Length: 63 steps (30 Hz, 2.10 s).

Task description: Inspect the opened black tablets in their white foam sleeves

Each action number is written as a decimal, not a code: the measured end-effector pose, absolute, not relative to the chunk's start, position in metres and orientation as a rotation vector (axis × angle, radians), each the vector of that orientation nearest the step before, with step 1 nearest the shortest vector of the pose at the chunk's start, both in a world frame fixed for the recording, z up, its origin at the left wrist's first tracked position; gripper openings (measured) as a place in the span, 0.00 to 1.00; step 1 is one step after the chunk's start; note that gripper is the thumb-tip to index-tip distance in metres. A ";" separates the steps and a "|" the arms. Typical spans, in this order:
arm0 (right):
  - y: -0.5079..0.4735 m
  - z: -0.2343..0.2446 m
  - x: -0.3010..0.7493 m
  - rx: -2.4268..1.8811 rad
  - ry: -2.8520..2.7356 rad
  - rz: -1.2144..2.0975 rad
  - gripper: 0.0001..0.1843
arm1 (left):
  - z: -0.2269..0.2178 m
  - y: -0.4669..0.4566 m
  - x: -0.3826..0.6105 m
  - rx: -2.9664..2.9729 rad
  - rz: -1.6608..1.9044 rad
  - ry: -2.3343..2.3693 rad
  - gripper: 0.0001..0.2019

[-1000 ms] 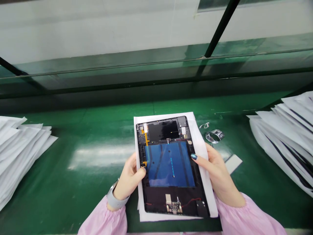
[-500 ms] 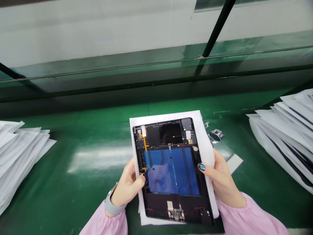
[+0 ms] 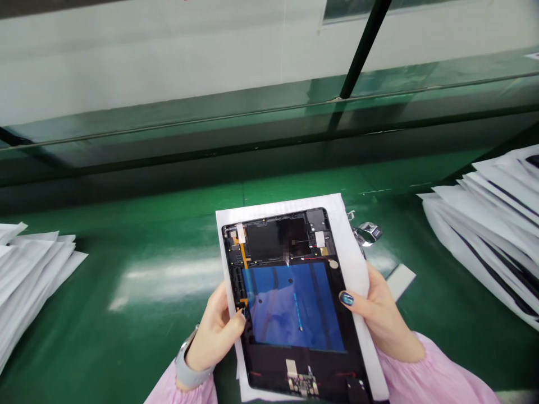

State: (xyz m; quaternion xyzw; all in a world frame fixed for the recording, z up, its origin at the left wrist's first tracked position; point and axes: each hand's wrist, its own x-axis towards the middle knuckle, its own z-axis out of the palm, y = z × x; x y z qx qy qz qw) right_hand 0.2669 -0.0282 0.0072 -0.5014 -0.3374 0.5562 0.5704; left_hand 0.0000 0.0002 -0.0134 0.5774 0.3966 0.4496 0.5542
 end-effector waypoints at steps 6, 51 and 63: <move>-0.025 0.012 0.263 -1.261 -0.795 1.285 0.22 | -0.013 0.002 0.002 1.333 1.076 0.977 0.15; 0.001 0.000 0.262 -1.468 -1.084 1.063 0.06 | -0.020 0.010 0.015 1.188 0.974 1.360 0.35; 0.003 -0.012 0.263 -1.555 -1.111 1.016 0.29 | -0.019 0.014 0.020 1.379 0.866 1.443 0.33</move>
